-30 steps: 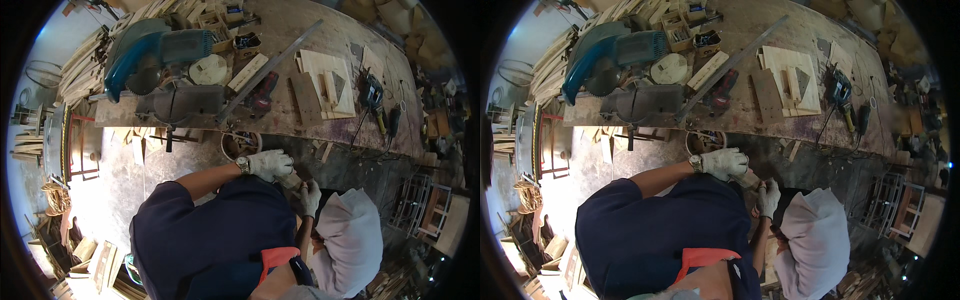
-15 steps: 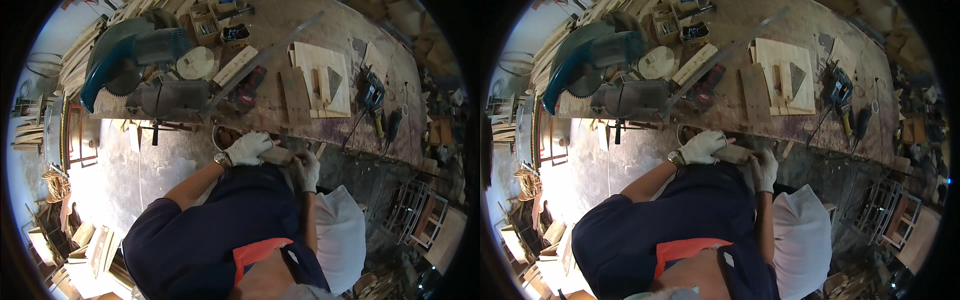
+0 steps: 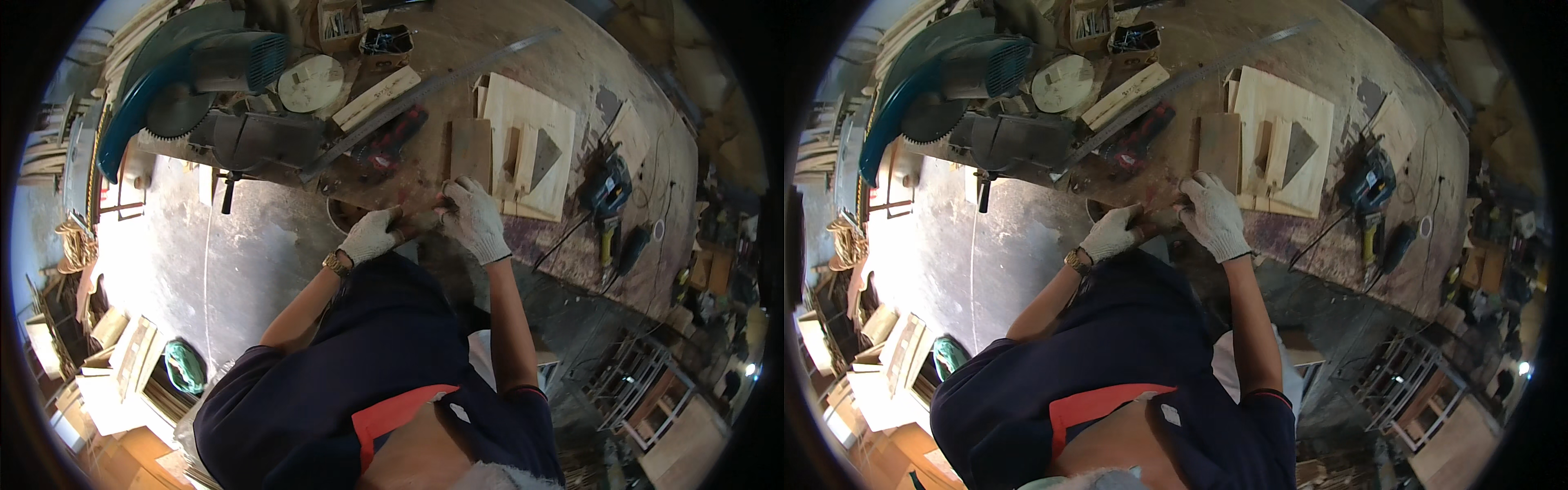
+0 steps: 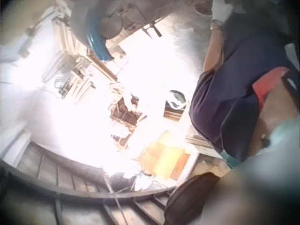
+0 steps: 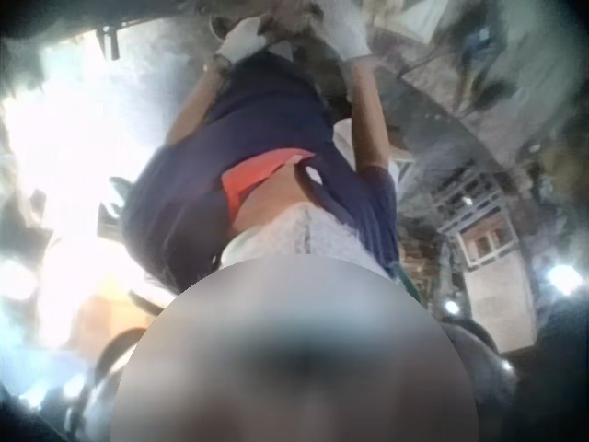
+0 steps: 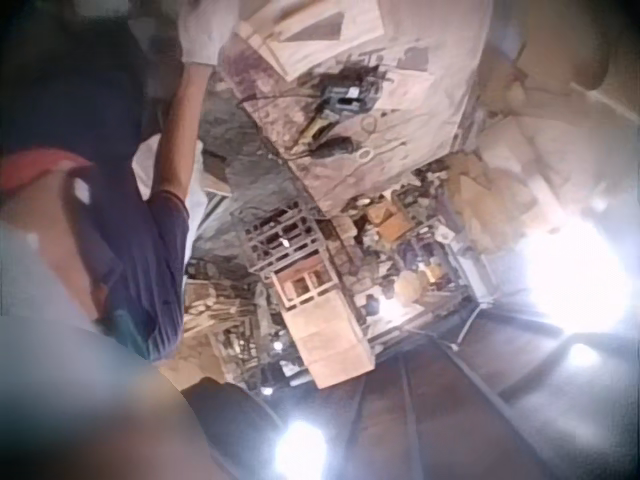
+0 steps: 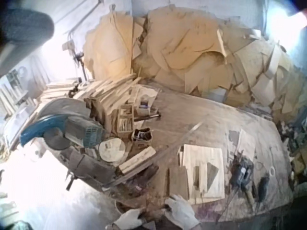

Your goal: The person uses a miter saw to cut small wooden pieces, repeatedly positioning and cutting them. They also use a hammer to tap a piece of wood on a workbench. The task involves handling wood pieces and operating power tools in a workshop setting.

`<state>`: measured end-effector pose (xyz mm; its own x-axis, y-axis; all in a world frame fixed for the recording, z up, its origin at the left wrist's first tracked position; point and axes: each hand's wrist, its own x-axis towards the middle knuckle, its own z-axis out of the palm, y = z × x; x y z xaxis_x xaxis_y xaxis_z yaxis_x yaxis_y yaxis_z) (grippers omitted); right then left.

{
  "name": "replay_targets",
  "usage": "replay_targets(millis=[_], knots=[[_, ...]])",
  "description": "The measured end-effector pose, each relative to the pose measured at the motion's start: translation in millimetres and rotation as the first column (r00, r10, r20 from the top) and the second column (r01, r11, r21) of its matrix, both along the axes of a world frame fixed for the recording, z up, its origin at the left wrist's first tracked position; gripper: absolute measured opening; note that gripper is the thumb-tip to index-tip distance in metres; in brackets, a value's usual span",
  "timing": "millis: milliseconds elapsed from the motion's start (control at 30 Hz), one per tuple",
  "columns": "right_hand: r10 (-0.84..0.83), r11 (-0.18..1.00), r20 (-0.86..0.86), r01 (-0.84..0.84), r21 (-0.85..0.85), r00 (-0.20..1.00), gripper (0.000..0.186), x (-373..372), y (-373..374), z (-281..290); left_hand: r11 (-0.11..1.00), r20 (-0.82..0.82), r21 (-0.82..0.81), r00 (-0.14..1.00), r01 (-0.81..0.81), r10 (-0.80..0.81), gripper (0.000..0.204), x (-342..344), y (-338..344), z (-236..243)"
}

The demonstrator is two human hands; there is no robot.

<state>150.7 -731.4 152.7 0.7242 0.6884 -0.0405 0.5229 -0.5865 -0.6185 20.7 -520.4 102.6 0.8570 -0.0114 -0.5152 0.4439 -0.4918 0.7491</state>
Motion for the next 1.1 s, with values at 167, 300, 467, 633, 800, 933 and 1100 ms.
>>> replay_targets(millis=[167, 300, 467, 633, 800, 933, 1100], knots=[[0.005, 0.998, -0.111, -0.012, -0.059, 0.994, 0.026, 90.5, 32.9, 8.9, 0.974, 0.002, -0.157, 0.987, -0.161, 0.164, 0.048, 53.2, 4.3, -19.5], [-0.025, 0.991, -0.099, 0.038, 0.130, 0.995, 0.021, 184.0, 59.0, 17.8, 0.956, 0.053, -0.206, 0.973, -0.209, 0.225, 0.049, 103.9, 14.3, -22.9], [-0.124, 0.983, 0.079, 0.112, 0.147, 0.989, 0.018, 328.3, 126.4, -12.2, 0.871, -0.045, -0.412, 0.961, -0.267, 0.273, 0.047, 162.3, 34.6, -23.0], [0.127, 0.992, 0.350, -0.125, -0.029, 0.928, 0.032, 451.6, 215.3, -90.6, 0.733, -0.144, -0.559, 0.916, -0.388, 0.376, 0.049, 198.1, 49.5, -21.0], [0.308, 0.947, 0.433, -0.231, -0.223, 0.847, 0.032, 514.3, 286.7, -186.1, 0.639, -0.334, -0.496, 0.809, -0.587, 0.483, 0.046, 216.4, 53.4, -32.6], [0.245, 0.969, 0.742, -0.145, -0.198, 0.624, 0.029, 525.0, 289.6, -216.6, 0.643, -0.360, -0.468, 0.795, -0.607, 0.488, 0.046, 228.3, 57.6, -39.8], [0.244, 0.857, 0.309, -0.055, -0.513, 0.919, 0.027, 518.8, 222.1, -171.6, 0.801, -0.183, -0.366, 0.880, -0.474, 0.438, 0.050, 235.8, 51.9, -42.4]])
